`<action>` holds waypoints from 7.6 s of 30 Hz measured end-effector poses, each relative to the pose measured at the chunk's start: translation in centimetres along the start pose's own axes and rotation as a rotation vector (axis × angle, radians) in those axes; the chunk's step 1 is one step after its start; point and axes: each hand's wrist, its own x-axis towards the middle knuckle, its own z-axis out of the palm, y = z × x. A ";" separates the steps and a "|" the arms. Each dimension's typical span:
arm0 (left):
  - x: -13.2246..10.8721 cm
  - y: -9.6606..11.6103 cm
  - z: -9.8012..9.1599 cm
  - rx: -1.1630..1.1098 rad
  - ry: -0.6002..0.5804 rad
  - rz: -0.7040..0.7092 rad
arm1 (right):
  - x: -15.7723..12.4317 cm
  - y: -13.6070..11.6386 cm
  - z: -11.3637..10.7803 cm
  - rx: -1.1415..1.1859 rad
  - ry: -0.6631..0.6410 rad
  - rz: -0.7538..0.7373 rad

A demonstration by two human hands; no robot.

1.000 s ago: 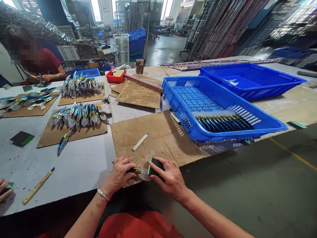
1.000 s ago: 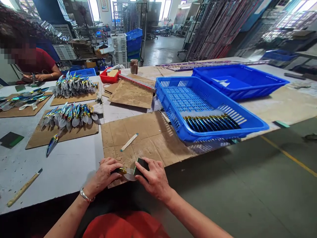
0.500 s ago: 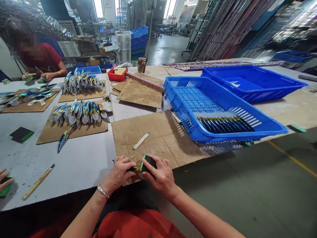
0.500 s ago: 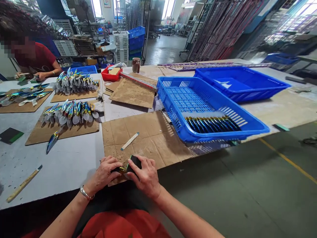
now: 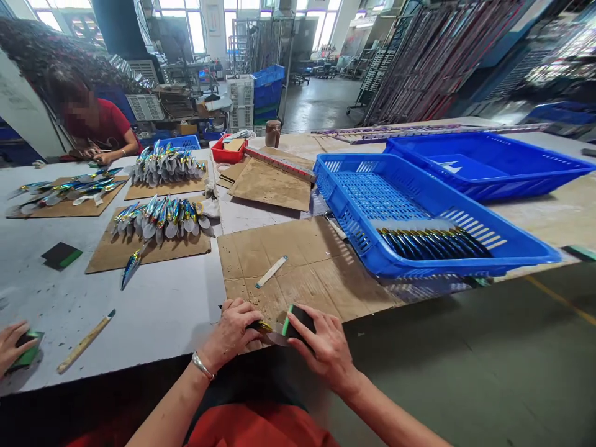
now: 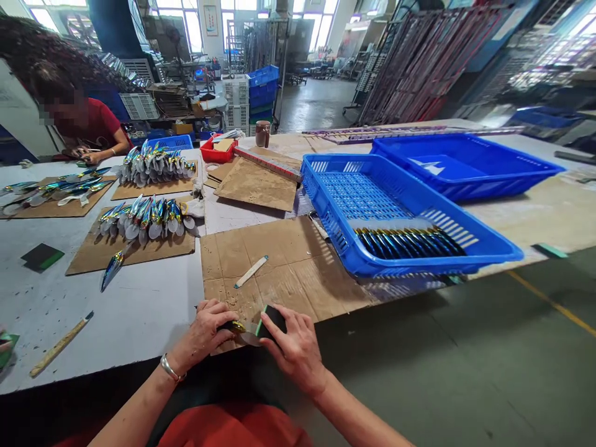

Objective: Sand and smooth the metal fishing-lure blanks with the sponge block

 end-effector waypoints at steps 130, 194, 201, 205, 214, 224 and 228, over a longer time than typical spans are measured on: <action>1.4 4.5 1.9 0.321 0.100 -0.668 | 18.1 2.1 5.9 -0.058 -0.535 0.505; 1.6 5.6 2.8 0.540 0.036 -0.630 | 3.3 -2.9 5.9 0.645 0.273 0.110; 1.5 5.6 3.0 0.568 0.050 -0.613 | 3.3 -2.8 6.0 0.623 0.240 0.147; 1.6 5.9 2.6 0.569 0.015 -0.620 | 3.2 -2.6 5.9 0.674 0.235 0.094; 1.5 5.7 2.7 0.560 0.016 -0.621 | 3.1 -2.8 6.0 0.656 0.265 0.146; 1.6 5.9 2.7 0.600 0.013 -0.605 | 3.3 -2.7 5.6 0.693 0.218 0.128; 1.6 5.9 2.8 0.592 0.022 -0.600 | 3.4 -2.7 5.4 0.738 0.206 0.109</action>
